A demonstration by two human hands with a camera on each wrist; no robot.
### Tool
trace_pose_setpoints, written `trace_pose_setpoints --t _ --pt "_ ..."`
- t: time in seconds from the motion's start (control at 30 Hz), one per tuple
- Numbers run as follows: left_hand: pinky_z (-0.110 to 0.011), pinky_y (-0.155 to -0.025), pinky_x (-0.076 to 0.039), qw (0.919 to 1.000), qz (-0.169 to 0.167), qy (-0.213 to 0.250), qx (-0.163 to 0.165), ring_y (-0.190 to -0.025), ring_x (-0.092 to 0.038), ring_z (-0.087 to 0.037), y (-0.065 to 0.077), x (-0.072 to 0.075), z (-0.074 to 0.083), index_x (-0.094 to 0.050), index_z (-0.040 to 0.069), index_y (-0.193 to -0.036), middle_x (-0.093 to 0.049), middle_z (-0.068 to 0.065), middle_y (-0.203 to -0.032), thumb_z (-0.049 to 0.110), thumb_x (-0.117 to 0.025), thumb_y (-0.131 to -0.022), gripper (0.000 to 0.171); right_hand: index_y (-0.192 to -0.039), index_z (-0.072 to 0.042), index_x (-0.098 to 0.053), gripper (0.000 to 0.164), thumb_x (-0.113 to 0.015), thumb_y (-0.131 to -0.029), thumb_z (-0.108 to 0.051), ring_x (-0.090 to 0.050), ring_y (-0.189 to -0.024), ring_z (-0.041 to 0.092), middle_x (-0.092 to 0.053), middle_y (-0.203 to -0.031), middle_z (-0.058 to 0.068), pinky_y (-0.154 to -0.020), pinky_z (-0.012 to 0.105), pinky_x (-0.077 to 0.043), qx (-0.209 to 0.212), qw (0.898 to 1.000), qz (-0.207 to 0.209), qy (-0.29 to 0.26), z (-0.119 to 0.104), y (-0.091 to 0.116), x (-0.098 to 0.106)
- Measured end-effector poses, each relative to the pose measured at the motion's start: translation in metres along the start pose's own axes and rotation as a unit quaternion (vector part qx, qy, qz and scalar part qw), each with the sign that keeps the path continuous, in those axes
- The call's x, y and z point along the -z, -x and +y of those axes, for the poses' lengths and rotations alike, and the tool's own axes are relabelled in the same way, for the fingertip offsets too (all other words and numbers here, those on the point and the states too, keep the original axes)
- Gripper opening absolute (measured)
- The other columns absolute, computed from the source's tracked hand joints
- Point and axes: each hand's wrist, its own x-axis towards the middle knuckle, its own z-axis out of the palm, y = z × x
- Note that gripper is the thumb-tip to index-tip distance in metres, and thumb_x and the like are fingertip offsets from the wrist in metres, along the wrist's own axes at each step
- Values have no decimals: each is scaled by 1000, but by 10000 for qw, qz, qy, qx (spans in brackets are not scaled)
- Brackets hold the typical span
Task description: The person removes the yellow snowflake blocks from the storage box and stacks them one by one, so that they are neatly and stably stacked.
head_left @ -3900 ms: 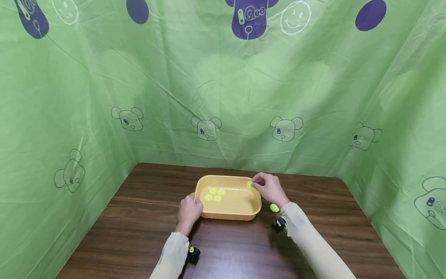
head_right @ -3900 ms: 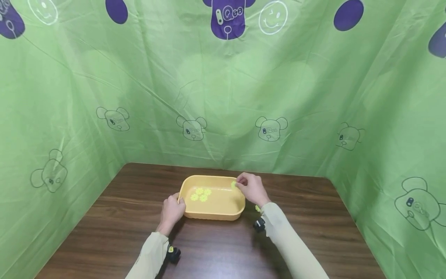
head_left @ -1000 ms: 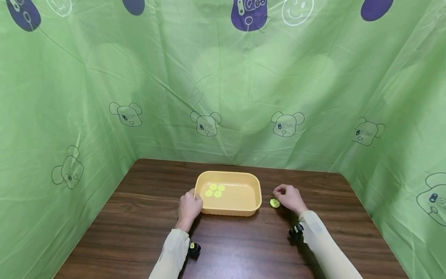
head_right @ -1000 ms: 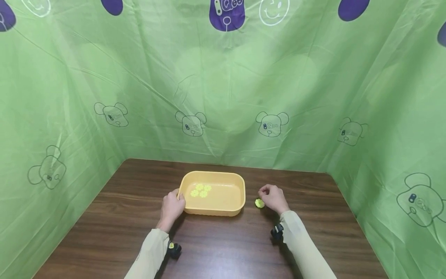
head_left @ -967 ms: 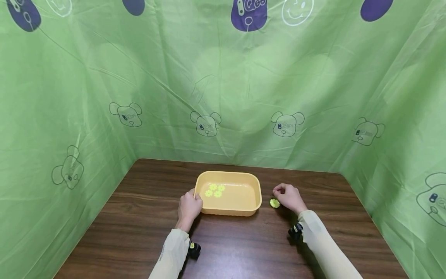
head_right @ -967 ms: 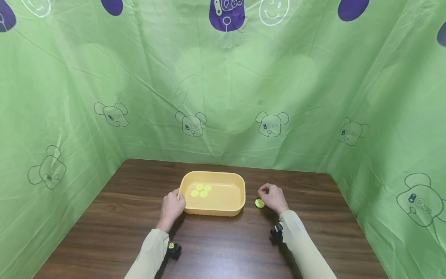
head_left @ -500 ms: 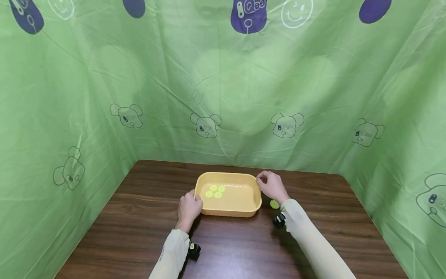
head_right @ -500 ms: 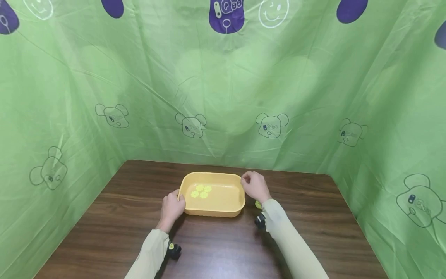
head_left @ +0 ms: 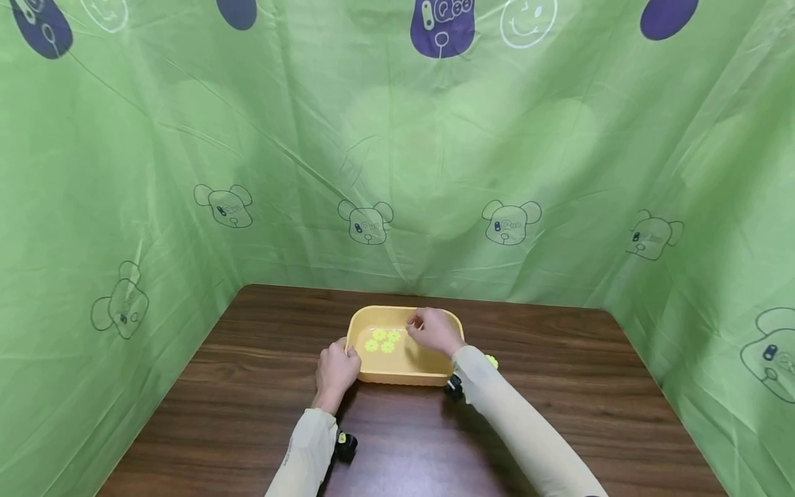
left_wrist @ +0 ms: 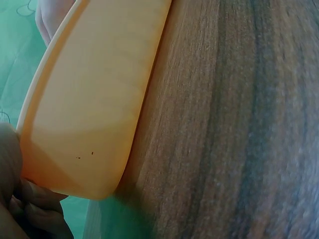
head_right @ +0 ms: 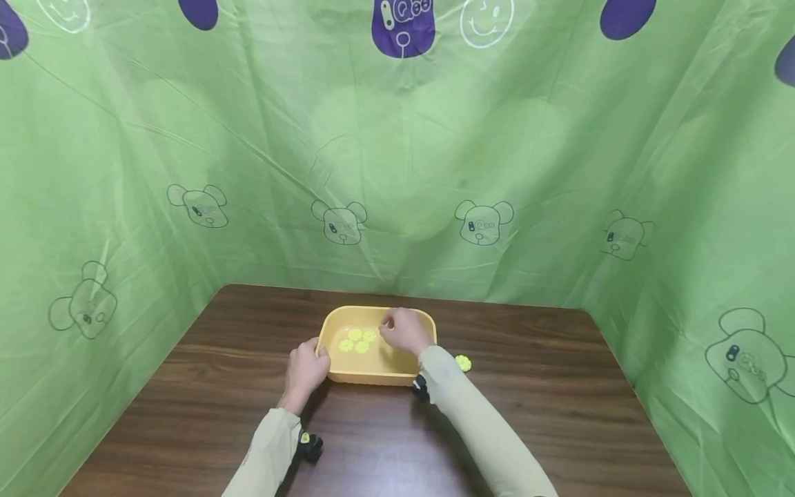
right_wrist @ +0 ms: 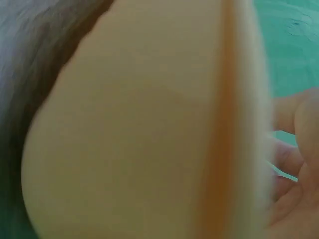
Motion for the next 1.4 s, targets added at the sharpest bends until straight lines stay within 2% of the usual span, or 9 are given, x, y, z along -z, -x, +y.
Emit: trace_pose_setpoints --t 0.07,0.23,0.5,0.77,1.13,1.4 --pt "-48 -60 -51 10000 -14 -8 -1 -77 -68 -36 0 0 0 -73 4 -112 -73 -22 -95 18 -54 -94 30 -95 -10 -74 11 -69 -90 -19 -63 -79 14 -70 -86 2 -74 33 -51 -3 9997 -205 142 -2 -3 -10" --pt "-49 -60 -50 10000 41 -23 -28 -78 -69 -38 -1 0 1 -74 4 -109 -73 -23 -93 18 -54 -94 28 -98 -8 -73 17 -73 -87 -20 -60 -75 13 -68 -83 1 -71 31 -51 -59 9979 -644 73 -7 -8 -31" --pt "-51 -61 -50 9999 102 -65 -25 -80 -69 -41 -1 0 1 -74 5 -107 -73 -24 -93 19 -55 -93 27 -100 -6 -72 29 -85 -78 -21 -55 -69 9 -66 -79 -1 -66 25 -46 -428 9936 -893 -542 -10 -11 -49" --pt "-51 -61 -50 10000 83 -47 10 -80 -69 -40 -1 -1 0 -74 4 -105 -73 -23 -93 18 -55 -93 26 -99 -4 -72 29 -87 -76 -16 -57 -73 12 -68 -84 4 -72 30 -49 -450 9948 -836 -361 -15 -12 -54" --pt "-50 -60 -49 10000 30 -27 -13 -79 -69 -40 -2 -1 -1 -73 4 -101 -73 -22 -90 17 -54 -93 25 -99 -3 -69 30 -86 -77 -16 -54 -75 14 -64 -83 0 -77 31 -49 -692 9926 -994 -66 -19 -10 -52" --pt "-51 -64 -51 10000 50 -13 -18 -82 -69 -40 -3 0 0 -73 3 -107 -73 -22 -94 18 -55 -93 27 -98 -4 -66 32 -86 -76 -16 -53 -72 15 -60 -79 0 -70 31 -46 -665 9939 -884 2 -22 -8 -49"
